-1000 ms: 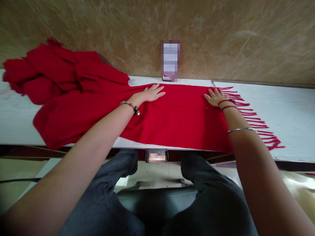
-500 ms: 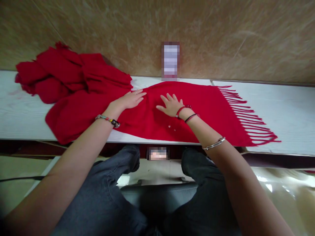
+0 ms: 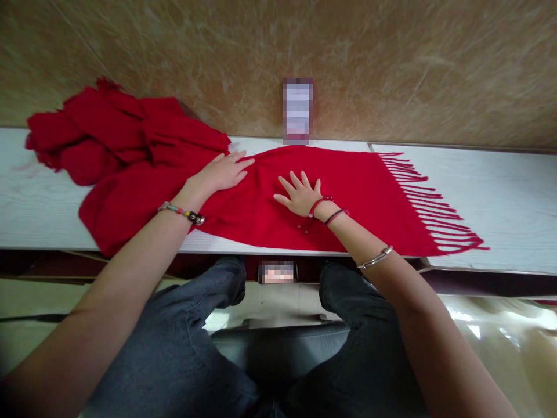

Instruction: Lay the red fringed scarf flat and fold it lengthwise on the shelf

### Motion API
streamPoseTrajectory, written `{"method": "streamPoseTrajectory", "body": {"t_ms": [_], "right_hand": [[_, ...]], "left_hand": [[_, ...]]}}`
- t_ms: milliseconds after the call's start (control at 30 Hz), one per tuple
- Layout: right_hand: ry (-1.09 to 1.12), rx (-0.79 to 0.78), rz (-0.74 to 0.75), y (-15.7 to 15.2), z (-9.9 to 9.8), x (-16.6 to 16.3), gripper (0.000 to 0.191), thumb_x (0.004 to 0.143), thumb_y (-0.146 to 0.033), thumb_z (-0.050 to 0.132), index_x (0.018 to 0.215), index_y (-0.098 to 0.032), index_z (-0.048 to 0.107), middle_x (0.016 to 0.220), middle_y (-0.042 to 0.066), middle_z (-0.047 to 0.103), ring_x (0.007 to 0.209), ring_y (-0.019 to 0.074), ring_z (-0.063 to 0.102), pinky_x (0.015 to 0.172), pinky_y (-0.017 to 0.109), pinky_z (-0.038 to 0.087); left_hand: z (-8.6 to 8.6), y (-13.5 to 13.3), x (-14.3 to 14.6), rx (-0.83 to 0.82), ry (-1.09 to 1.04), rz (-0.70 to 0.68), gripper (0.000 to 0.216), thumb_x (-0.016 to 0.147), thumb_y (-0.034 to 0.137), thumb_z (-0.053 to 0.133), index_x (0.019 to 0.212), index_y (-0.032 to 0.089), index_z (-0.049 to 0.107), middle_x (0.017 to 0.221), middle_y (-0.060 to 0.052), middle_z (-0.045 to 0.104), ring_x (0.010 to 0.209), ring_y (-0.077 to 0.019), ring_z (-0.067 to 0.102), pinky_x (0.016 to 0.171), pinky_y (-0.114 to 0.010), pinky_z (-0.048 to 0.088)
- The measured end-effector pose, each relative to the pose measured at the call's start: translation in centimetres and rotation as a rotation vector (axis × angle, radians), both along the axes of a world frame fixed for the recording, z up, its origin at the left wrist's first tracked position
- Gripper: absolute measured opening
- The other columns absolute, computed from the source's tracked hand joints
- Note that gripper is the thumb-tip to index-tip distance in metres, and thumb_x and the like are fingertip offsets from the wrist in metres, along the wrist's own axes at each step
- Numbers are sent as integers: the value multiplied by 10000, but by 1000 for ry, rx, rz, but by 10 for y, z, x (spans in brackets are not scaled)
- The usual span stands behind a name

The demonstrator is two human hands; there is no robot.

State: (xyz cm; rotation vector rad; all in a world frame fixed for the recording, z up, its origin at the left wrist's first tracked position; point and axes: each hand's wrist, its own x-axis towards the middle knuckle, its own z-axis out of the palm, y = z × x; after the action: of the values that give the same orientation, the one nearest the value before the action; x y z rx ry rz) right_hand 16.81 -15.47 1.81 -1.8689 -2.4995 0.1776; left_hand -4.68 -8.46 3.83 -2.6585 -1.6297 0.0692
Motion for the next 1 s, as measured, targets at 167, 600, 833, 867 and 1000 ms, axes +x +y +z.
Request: {"method": "streamPoseTrajectory", "body": {"t_ms": [167, 600, 833, 867, 1000], "right_hand": [[39, 10, -14, -3, 4, 24, 633, 905, -572, 196, 1479, -307, 162, 1543, 65, 157, 1388, 359, 143, 975, 687, 260], [-54, 68, 23, -15, -11, 36, 558, 935, -461, 227, 1470, -308, 193, 1538, 69, 179, 1375, 375, 179, 948, 723, 254], [-142, -10, 158, -27, -6, 22, 555, 943, -447, 218, 1473, -280, 206, 1543, 67, 141, 1384, 373, 137, 989, 699, 223], [-160, -20, 162, -27, -6, 21, 564, 942, -451, 224, 1475, -267, 202, 1542, 76, 139, 1381, 381, 139, 985, 705, 223], [-159, -27, 179, -27, -5, 21, 590, 932, -491, 232, 1478, -272, 185, 1540, 85, 139, 1374, 395, 152, 964, 721, 236]], "left_hand": [[-2, -27, 20, -213, -42, 103, 676, 862, 635, 259, 1462, 351, 130, 1560, -21, 30, 1397, -393, 14, 1055, -646, 115], [-7, -33, 16, -247, 43, 92, 698, 859, 633, 262, 1468, 318, 130, 1560, -25, -19, 1404, -358, -34, 1090, -597, 48], [0, -57, 38, -368, 42, -7, 755, 832, 666, 297, 1468, 341, 51, 1549, 3, -83, 1402, -339, -93, 1074, -625, 52], [-1, -58, 39, -396, 48, -7, 784, 812, 691, 314, 1464, 355, 37, 1545, 12, -102, 1398, -342, -111, 1069, -634, 38], [-1, -55, 35, -434, 69, -30, 817, 790, 707, 341, 1459, 366, 19, 1537, 22, -128, 1395, -328, -142, 1068, -632, 23]]}}
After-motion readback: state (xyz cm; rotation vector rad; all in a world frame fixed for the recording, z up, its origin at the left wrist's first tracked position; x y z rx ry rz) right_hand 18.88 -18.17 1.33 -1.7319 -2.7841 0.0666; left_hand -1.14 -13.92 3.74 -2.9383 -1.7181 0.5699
